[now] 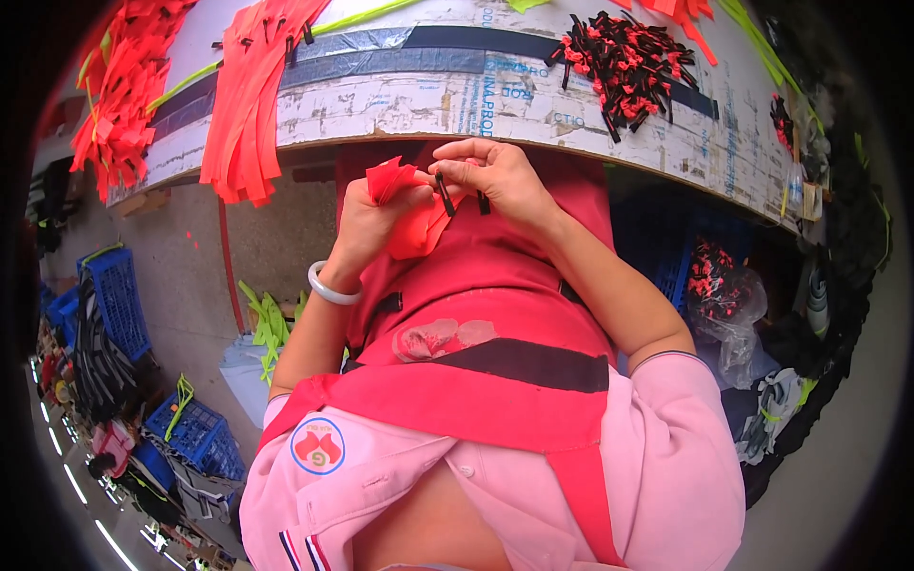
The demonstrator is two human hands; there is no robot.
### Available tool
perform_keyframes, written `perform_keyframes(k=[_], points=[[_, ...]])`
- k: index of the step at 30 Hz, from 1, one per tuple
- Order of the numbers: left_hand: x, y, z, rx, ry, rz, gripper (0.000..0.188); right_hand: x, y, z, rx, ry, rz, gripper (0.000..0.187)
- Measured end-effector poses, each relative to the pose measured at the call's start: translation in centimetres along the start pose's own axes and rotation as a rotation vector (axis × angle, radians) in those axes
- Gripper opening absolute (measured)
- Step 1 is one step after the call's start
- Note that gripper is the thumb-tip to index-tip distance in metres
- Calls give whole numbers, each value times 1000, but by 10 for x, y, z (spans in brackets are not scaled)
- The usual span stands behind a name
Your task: Assemble red plastic fringe strips into bundles using black clips.
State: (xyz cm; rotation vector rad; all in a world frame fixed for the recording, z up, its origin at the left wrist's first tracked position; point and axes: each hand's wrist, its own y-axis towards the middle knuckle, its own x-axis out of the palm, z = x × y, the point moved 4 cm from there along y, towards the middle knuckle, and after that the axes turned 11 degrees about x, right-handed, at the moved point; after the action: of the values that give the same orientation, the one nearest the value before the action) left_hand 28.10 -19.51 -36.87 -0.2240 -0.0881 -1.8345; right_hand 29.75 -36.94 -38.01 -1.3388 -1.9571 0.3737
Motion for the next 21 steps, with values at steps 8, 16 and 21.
perform_keyframes(k=[8,16,21], points=[[1,-2,-3,-1,-78,-23,11,5,9,15,93,296,-120,30],[-5,-5,-2,-27,-125,18,12,17,1,7,102,14,-18,28],[-9,-7,-7,0,-93,13,13,9,4,12,-28,-252,15,25]])
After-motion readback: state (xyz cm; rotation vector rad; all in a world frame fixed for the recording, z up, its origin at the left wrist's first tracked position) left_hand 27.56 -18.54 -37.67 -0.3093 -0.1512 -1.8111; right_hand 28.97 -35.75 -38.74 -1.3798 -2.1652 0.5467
